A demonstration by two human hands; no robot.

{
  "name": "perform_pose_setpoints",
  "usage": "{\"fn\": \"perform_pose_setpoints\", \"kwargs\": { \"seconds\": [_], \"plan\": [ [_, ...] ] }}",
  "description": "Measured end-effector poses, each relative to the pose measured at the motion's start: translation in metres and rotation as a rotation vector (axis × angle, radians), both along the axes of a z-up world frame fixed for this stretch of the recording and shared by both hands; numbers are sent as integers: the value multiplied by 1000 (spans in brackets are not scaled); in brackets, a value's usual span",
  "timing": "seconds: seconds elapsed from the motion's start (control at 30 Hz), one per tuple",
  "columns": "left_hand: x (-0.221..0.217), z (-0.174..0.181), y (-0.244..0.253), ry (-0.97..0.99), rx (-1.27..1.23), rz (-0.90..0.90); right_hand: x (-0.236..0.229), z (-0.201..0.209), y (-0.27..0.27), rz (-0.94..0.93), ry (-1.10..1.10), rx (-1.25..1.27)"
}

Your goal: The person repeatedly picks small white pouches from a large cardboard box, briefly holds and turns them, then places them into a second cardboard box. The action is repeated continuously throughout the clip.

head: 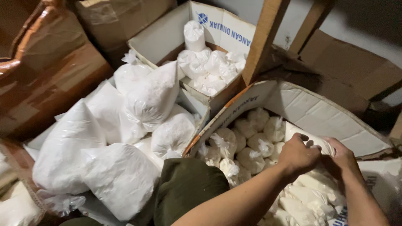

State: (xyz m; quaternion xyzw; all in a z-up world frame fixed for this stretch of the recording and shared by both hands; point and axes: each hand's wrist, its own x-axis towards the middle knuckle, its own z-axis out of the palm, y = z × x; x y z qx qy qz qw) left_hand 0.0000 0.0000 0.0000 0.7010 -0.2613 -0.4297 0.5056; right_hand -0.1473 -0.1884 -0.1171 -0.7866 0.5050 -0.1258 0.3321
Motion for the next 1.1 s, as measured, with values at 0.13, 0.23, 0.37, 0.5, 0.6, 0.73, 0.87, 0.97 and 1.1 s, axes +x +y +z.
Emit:
{"fn": "perform_pose_setpoints", "kwargs": {
  "seconds": [0.13, 0.23, 0.37, 0.5, 0.6, 0.73, 0.87, 0.97, 1.1],
  "plan": [
    [-11, -8, -5, -9, -56, -54, 2, 39, 28, -24, -2, 46],
    [-15, -13, -4, 13, -23, -100, 4, 66, 38, -19, -58, 55],
    [-10, -18, 1, -18, 32, -104, 8, 87, 34, -169, -38, 155],
    [-7, -19, 4, -24, -36, -46, -7, 86, -1, -49, 126, -68],
    [-8, -17, 2, 8, -106, 24, -22, 66, -35, 143, 78, -161],
    [-4, -19, 8, 32, -148, 14, -39, 32, -68, 224, 135, -258],
    [8, -31, 20, 19, -50, 4, -39, 8, -76, 194, 431, -326],
    [13, -38, 21, 16, -16, 37, -29, 2, -66, 146, 729, -386],
    [13, -44, 19, 49, 41, 58, -24, 8, -43, 120, 874, -268]
  ]
}}
